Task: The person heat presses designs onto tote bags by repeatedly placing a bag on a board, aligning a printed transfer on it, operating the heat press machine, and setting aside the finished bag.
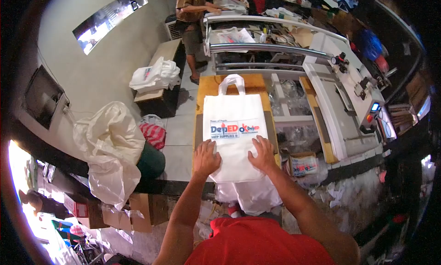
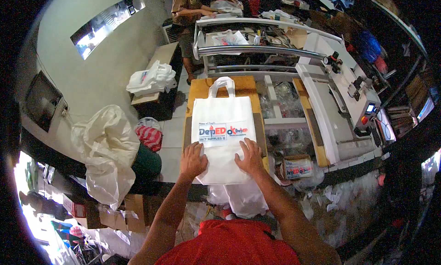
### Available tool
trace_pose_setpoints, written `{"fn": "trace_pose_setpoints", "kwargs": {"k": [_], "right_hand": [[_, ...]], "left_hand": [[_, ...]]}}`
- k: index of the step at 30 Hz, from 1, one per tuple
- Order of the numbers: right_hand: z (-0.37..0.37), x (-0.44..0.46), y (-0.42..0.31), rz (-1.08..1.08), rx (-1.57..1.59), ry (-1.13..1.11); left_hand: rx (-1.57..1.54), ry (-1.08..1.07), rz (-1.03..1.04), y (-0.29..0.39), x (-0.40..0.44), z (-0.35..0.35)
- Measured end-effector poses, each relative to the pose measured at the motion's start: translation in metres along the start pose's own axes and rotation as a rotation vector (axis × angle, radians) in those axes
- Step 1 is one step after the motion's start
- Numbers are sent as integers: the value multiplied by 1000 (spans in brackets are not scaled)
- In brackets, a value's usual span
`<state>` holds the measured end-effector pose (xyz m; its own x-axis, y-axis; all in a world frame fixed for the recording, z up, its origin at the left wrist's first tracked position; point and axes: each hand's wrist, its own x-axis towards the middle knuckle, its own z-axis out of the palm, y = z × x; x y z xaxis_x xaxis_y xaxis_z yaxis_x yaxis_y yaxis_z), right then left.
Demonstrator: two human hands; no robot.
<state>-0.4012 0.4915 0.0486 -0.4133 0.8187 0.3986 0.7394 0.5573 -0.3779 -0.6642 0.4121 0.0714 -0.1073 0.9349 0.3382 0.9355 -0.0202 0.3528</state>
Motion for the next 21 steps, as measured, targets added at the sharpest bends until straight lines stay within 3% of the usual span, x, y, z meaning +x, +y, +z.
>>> {"fn": "trace_pose_setpoints", "kwargs": {"k": [9, 12, 15, 16, 17, 18, 19, 20, 21], "right_hand": [[1, -1, 1, -26, 1, 21], [-10, 4, -6, 27, 53, 58], [-36, 13, 1, -8, 196, 240], [-49, 15, 13, -13, 164, 281], [-63, 13, 29, -38, 148, 310], [-79, 6, 47, 32, 117, 373], [-92, -6, 85, 314, 185, 315], [-116, -23, 141, 180, -33, 214], [-116, -47, 294, 310, 902, 504]], "left_hand": [[-38, 31, 32, -3, -2, 1], [-173, 182, 32, -13, -3, 8], [-400, 354, -94, -37, -10, 22], [-634, 325, -270, -37, -12, 21], [-861, 318, -458, -42, -19, 18], [-859, 324, -549, -55, -22, 35], [-936, 283, -578, -56, -21, 34], [-805, 293, -636, -51, -21, 34], [-760, 311, -666, -46, -19, 33]]}}
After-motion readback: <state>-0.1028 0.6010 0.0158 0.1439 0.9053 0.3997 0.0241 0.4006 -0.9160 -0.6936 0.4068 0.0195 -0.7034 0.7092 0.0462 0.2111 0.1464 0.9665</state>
